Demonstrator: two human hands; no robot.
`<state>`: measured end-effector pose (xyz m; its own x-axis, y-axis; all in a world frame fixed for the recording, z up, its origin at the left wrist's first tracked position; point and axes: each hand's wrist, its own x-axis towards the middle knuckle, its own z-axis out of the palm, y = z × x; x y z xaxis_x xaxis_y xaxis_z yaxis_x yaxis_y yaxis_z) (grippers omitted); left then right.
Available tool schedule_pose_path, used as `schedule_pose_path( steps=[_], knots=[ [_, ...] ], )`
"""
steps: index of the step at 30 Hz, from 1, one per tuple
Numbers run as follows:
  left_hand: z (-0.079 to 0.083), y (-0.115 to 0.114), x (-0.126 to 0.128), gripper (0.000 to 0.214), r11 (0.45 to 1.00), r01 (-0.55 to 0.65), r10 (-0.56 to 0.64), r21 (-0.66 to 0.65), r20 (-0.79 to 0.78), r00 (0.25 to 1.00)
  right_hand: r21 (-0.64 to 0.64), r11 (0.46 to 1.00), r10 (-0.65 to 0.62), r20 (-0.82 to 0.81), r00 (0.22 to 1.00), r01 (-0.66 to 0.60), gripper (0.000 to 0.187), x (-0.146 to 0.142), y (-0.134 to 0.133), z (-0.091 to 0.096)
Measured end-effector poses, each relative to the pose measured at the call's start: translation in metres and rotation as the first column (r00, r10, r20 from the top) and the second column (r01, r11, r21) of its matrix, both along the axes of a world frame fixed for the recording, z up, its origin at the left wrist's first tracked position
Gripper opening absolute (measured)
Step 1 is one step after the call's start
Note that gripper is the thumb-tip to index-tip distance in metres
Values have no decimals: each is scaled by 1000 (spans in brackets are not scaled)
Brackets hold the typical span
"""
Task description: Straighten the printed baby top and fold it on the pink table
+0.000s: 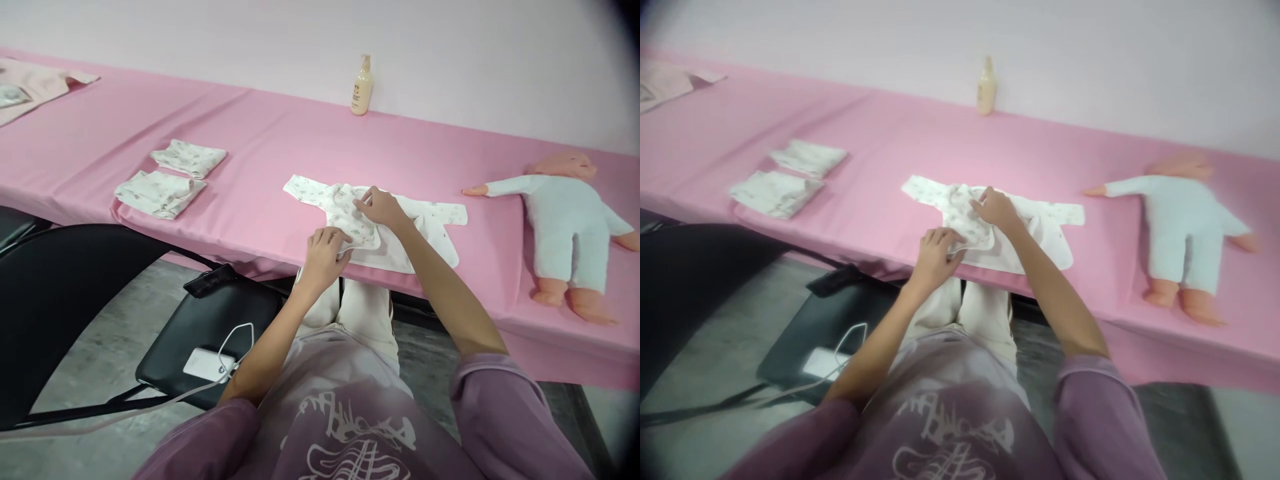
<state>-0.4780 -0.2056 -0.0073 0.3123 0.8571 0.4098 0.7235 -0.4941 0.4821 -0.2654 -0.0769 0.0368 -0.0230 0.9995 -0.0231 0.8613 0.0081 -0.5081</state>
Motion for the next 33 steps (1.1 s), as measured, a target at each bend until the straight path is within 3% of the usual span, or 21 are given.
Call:
schedule_pose_path(
  steps=[4, 9, 21, 28, 33],
  knots=[
    [-5, -1, 1, 15, 1000, 19, -19, 9, -15, 1000, 43, 998, 42, -73, 996, -39, 24, -5, 21, -13],
    [-7, -4, 0, 17, 1000, 18, -18, 19, -11, 1000, 119, 992, 60, -201, 978, -36, 24, 1, 27, -28],
    [-7, -6, -1, 18, 1000, 14, -14, 18, 22, 1000, 102, 994, 22, -557, 830, 42, 35, 22, 43, -46],
    [-10, -9, -9, 26, 998, 48, -50, 40, 50, 998, 204, 963, -48, -518, 854, 178, 29, 21, 48, -48],
    [-11, -18, -16, 32, 993, -81, 73, 82, 92, 993, 285, 939, -47, -455, 889, 195, 22, 16, 43, -42]
  ],
)
